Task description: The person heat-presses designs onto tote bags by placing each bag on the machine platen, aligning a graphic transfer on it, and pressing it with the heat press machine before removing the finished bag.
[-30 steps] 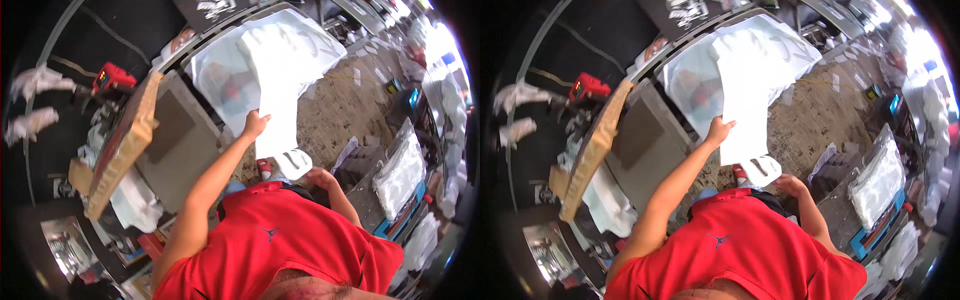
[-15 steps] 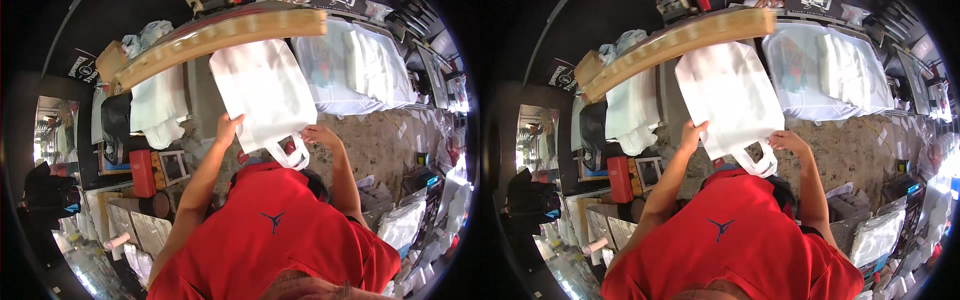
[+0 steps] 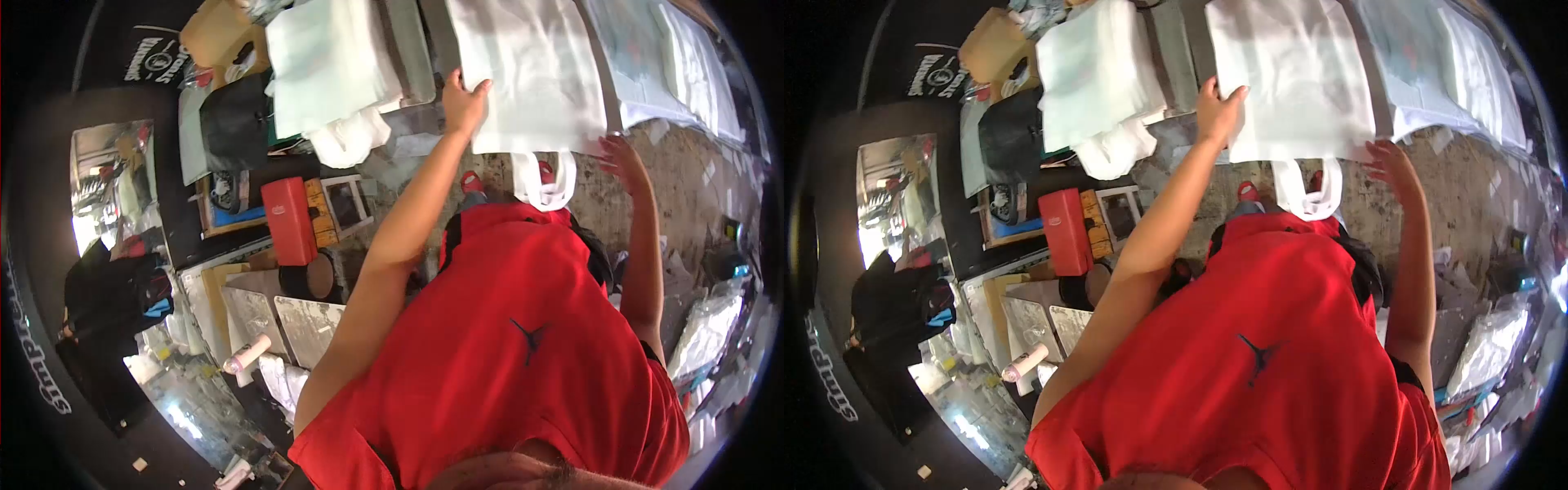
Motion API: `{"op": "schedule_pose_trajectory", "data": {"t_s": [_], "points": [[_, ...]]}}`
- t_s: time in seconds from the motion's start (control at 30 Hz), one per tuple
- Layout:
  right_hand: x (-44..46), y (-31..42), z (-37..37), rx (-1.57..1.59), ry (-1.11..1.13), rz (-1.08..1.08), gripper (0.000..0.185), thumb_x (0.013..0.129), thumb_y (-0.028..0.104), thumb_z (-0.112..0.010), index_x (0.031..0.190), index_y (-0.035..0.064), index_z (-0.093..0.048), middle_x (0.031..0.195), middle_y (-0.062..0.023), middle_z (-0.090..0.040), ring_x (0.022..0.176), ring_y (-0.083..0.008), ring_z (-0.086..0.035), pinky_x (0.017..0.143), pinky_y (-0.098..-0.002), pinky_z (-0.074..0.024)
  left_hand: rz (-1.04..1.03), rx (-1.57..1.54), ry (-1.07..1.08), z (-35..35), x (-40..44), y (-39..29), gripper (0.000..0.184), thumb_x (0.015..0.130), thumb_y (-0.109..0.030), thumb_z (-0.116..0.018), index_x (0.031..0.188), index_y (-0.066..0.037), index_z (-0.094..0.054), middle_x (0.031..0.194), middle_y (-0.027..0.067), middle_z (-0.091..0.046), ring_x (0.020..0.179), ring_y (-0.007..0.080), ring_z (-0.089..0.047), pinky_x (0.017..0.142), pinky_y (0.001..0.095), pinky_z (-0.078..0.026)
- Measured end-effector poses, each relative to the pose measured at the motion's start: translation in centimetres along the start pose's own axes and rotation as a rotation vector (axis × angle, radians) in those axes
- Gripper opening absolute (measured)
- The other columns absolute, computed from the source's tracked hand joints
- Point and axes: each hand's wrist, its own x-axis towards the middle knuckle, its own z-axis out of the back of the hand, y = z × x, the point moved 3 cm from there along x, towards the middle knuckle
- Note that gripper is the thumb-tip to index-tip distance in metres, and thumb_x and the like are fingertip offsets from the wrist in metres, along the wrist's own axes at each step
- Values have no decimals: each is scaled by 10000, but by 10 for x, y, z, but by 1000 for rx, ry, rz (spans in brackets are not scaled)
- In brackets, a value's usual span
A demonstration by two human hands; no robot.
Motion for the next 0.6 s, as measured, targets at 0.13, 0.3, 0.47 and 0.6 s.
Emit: {"op": "schedule_pose_trajectory", "data": {"t_s": [0.13, 0.3, 0.47, 0.6], "points": [[7, -17, -5, -25, -125, 106, 421, 958, 193, -654, 1334, 25, -563, 1121, -111, -692, 931, -196, -673, 800, -358, -554, -223, 190, 112, 18, -41, 16, 652, 775, -230, -870, 1283, 42, -565, 1039, 184, -740, 945, 275, -731, 811, 385, -557], [-9, 14, -3, -334, -199, 325, 379, 861, 76, -736, 1216, -33, -655, 998, -148, -746, 847, -170, -698, 749, -320, -572, 3, 293, 256, 42, -117, -7, 1000, 675, -171, -929, 1488, 53, -391, 1165, 169, -580, 964, 236, -633, 816, 338, -566], [-29, 33, -19, -655, -216, 482, 649, 722, 96, -838, 1316, -5, -599, 1073, -186, -719, 907, -270, -724, 768, -359, -579, 8, 497, 216, 23, -122, -1, 962, 680, -130, -896, 1486, 18, -393, 1183, 163, -547, 994, 278, -613, 857, 375, -549], [-17, 27, -20, -823, -287, 604, 679, 754, 46, -782, 1381, -35, -537, 1129, -221, -688, 1003, -345, -699, 859, -405, -564, -8, 473, 53, 14, -125, 1, 723, 717, -109, -847, 1349, -27, -505, 1125, 155, -561, 1012, 314, -607, 880, 427, -526]]}}
